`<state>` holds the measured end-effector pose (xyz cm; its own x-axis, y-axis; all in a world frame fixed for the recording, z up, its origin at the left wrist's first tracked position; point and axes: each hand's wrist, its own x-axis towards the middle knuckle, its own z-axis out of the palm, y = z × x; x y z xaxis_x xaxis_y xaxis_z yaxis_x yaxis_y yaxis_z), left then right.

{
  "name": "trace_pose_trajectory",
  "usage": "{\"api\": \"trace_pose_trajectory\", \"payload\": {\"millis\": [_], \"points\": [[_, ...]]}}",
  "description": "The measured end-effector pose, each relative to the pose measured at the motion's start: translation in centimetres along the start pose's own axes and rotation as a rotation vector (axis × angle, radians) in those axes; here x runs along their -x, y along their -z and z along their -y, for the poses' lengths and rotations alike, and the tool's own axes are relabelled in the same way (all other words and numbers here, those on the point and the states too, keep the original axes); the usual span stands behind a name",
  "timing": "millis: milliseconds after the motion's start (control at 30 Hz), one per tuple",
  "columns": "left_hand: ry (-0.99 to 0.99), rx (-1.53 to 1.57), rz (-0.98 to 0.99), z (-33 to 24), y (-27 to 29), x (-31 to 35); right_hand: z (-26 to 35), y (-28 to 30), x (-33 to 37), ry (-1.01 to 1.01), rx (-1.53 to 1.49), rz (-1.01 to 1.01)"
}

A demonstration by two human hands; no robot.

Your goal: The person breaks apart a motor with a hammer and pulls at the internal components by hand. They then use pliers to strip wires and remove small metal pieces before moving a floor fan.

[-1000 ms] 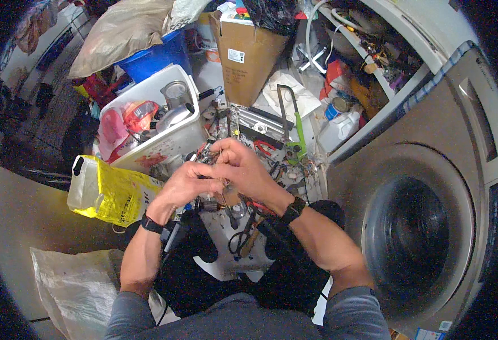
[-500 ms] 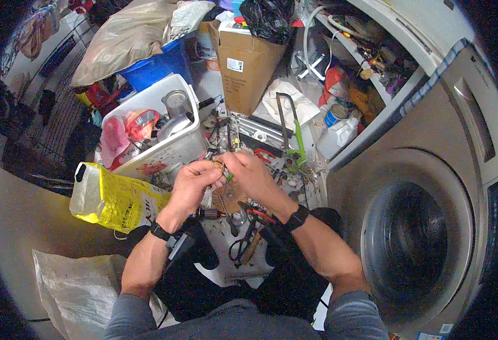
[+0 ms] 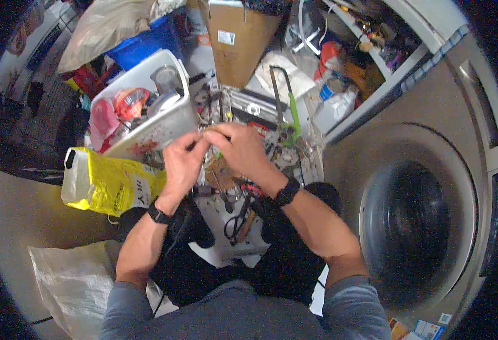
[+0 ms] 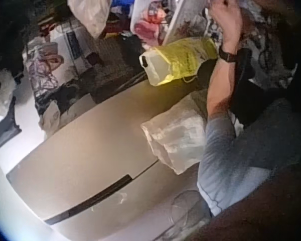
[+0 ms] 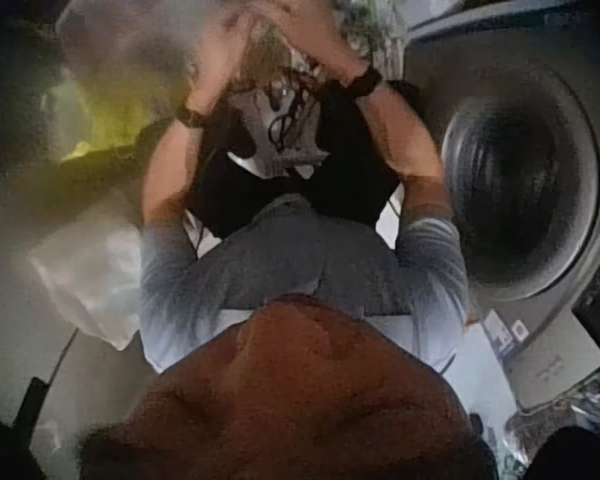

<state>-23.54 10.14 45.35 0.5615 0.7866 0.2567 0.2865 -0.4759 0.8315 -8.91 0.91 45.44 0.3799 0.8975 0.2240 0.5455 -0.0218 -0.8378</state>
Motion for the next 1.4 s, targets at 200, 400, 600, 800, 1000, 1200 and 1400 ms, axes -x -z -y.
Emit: {"api": "trace_pose_trajectory", "payload": {"millis": [200, 400, 600, 800, 1000, 1200, 1400], "points": [[-0.388, -0.263, -0.153, 0.7, -0.7, -1.1, -0.5, -1.8, -0.3, -0.092, -0.340, -0.155], [-0.590, -0.345, -0.171, 0.0, -1.1, -0.9, -0.1, -0.9, -0.3, -0.229, -0.619, -0.148], [-0.121, 0.137, -0.054, -2.3, 0.0, 1.3, 1.0, 1.1, 0.9, -0.164, -0.652, -0.098], [0.059, 0.286, 0.020, -3.2, 1.1, 1.6, 2.0, 1.7, 1.8, -0.113, -0.693, -0.039], [-0.081, 0.200, -0.033, -2.9, 1.1, 1.6, 2.3, 1.5, 1.5, -0.059, -0.609, -0.067], [-0.038, 0.185, 0.027, -3.4, 1.5, 1.6, 2.2, 1.4, 1.2, -0.107, -0.699, -0.081], [-0.059, 0.189, 0.041, -2.8, 1.5, 1.4, 1.7, 1.3, 1.2, -0.122, -0.692, -0.044]]}}
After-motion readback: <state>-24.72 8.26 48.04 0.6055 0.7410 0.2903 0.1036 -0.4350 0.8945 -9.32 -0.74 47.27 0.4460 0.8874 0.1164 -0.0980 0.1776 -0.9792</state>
